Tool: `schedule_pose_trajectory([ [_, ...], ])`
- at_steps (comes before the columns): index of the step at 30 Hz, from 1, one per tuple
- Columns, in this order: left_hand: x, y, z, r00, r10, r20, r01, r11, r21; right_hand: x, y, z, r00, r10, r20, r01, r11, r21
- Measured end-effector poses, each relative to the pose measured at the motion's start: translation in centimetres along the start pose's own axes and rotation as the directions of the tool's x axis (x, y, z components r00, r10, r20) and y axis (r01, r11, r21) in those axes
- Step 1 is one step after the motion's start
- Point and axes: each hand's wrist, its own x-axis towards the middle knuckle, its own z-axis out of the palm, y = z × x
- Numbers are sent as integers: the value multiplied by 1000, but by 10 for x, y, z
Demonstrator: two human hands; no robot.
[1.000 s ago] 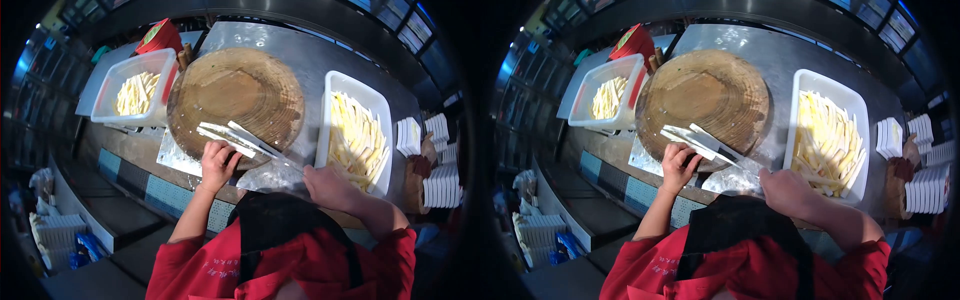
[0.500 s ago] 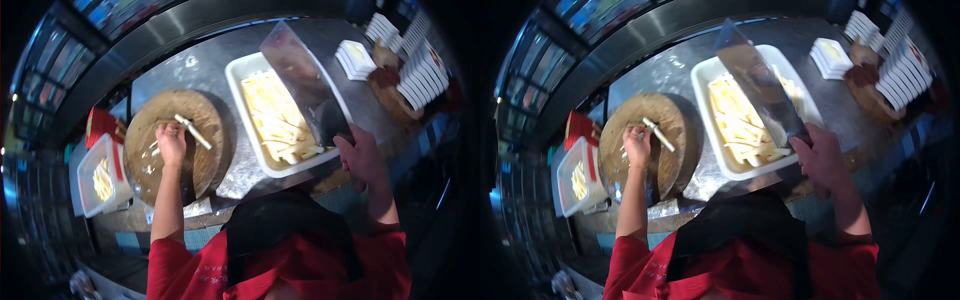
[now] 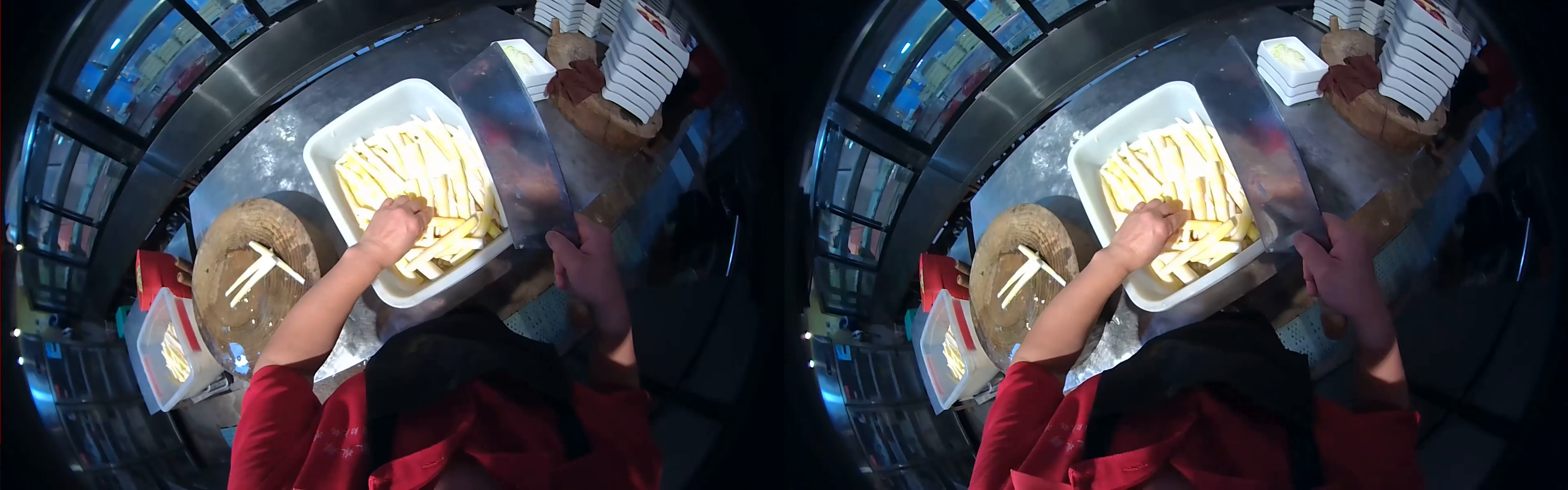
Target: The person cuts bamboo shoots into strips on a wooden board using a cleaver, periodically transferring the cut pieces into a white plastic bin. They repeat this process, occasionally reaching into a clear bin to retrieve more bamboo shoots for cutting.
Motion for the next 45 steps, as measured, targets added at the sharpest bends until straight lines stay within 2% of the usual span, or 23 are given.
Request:
schedule_pose_trajectory([
  [2, -13, 3, -29, 999, -42, 8, 42, 998, 39, 6, -3, 5, 999, -5, 33, 5, 1000, 18],
  [4, -45, 0, -71, 978, -134, -161, 147, 986, 72, 14, -6, 15, 996, -29, 86, 29, 1000, -1],
  [8, -145, -3, -112, 878, -395, -272, 417, 909, 24, 30, -15, 52, 961, -63, 268, 95, 989, -109],
  [10, -198, -1, -115, 810, -496, -313, 529, 849, 24, 35, -20, 78, 924, 28, 381, 20, 992, -121],
  [12, -246, -1, -97, 715, -632, -300, 675, 735, 60, 37, -29, 108, 871, 34, 490, 51, 986, -159],
  [14, -275, 5, -75, 651, -670, -356, 735, 674, 76, 39, -38, 142, 728, -19, 685, 293, 912, -286],
  [15, -286, 7, -61, 626, -681, -380, 751, 658, 56, 36, -47, 160, 672, 7, 741, 297, 914, -278],
  [16, -294, 8, -48, 603, -688, -403, 763, 646, 37, 37, -46, 179, 653, 6, 758, 319, 905, -282],
  [18, -295, 18, -30, 518, -692, -503, 780, 624, -56, 41, -36, 214, 458, -136, 879, 723, 632, -279],
  [20, -287, 24, -17, 396, -637, -661, 755, 636, -160, 34, -49, 231, 411, -76, 909, 758, 582, -294],
  [21, -282, 28, -15, 380, -623, -684, 754, 637, -160, 32, -53, 238, 381, -22, 924, 783, 540, -310],
  [22, -279, 31, -17, 394, -638, -661, 762, 630, -154, 33, -53, 240, 368, -11, 930, 793, 526, -307],
  [25, -276, 33, -15, 353, -633, -689, 754, 628, -191, 42, -49, 233, 297, 5, 955, 830, 493, -261],
  [27, -275, 35, -12, 357, -631, -688, 758, 627, -182, 44, -51, 224, 222, -91, 971, 869, 470, -155],
  [28, -275, 35, -12, 332, -638, -695, 764, 614, -199, 43, -56, 220, 209, -75, 975, 877, 456, -153],
  [30, -275, 36, -11, 328, -654, -681, 757, 613, -225, 40, -68, 214, 261, 23, 965, 868, 432, -245],
  [32, -275, 35, -10, 309, -665, -680, 760, 603, -245, 41, -67, 211, 226, 8, 974, 881, 425, -208],
  [34, -276, 34, -12, 296, -669, -682, 759, 598, -256, 40, -65, 213, 243, 23, 970, 890, 393, -233],
  [36, -277, 35, -12, 318, -717, -620, 744, 594, -306, 39, -67, 221, 223, 25, 975, 890, 402, -214],
  [40, -278, 31, -7, 307, -716, -627, 707, 613, -353, 36, -57, 252, 217, 10, 976, 879, 432, -200],
  [42, -278, 30, -8, 302, -715, -630, 700, 615, -363, 28, -60, 281, 298, 100, 949, 869, 383, -313],
  [43, -278, 31, -8, 303, -713, -632, 693, 620, -368, 25, -60, 292, 301, 74, 951, 870, 388, -305],
  [45, -277, 35, -15, 317, -715, -624, 705, 617, -349, 25, -64, 317, 97, -41, 994, 933, 351, -77],
])
